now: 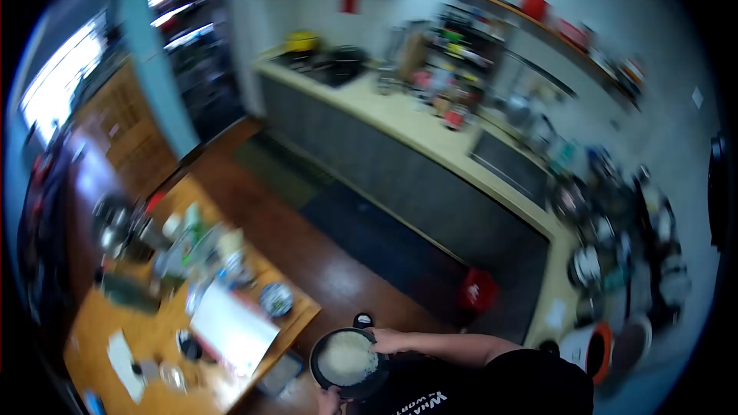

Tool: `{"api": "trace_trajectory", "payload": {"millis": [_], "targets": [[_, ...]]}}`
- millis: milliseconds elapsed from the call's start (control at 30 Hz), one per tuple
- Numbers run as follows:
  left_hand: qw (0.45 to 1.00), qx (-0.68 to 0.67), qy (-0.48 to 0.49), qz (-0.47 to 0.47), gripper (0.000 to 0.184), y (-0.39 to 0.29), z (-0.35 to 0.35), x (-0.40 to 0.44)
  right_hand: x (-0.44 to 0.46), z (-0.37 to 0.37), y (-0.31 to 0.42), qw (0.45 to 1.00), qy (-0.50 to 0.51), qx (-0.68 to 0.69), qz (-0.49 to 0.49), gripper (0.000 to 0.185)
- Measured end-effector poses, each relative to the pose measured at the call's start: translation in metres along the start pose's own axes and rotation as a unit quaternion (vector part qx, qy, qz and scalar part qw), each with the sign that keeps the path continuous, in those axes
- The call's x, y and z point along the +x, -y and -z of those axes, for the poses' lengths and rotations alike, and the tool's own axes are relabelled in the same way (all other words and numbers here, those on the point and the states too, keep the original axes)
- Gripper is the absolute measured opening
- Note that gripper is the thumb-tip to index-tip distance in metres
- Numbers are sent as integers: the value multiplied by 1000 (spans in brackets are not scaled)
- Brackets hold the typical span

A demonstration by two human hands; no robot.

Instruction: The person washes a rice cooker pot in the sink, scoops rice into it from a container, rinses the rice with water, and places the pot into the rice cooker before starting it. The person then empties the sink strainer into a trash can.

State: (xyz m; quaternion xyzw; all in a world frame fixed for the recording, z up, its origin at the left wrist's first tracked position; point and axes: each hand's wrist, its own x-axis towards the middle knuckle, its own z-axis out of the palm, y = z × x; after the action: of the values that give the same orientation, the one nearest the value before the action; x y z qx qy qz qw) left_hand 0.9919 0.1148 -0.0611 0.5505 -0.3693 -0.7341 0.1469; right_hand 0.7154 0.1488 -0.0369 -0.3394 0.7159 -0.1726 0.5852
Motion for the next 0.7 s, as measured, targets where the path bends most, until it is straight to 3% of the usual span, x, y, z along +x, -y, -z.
{"api": "trace_trajectory", "payload": {"millis": [167,200,333,400,567,600,700], "targets": [[980,119,157,11,47,-96,-101,55,-61,79,-48,966,-107,234,14,70],[969,155,189,27,51,-100,-122,80,-65,94,-68,937,-78,341,10,69],[919,270,288,17,50,-159,-257,104,-101,160,-107,895,-293,333,45,63],[885,306,352,10,54,-176,-326,130,-121,200,-125,840,-372,386,85,59],[803,423,415,-59,55,-216,-498,145,-158,282,-187,687,-446,572,40,55],[803,412,427,-52,60,-223,-525,145,-171,297,-190,656,-458,599,30,51],[799,395,428,-150,63,-233,-597,173,-180,323,-218,570,-491,658,-16,42]]}}
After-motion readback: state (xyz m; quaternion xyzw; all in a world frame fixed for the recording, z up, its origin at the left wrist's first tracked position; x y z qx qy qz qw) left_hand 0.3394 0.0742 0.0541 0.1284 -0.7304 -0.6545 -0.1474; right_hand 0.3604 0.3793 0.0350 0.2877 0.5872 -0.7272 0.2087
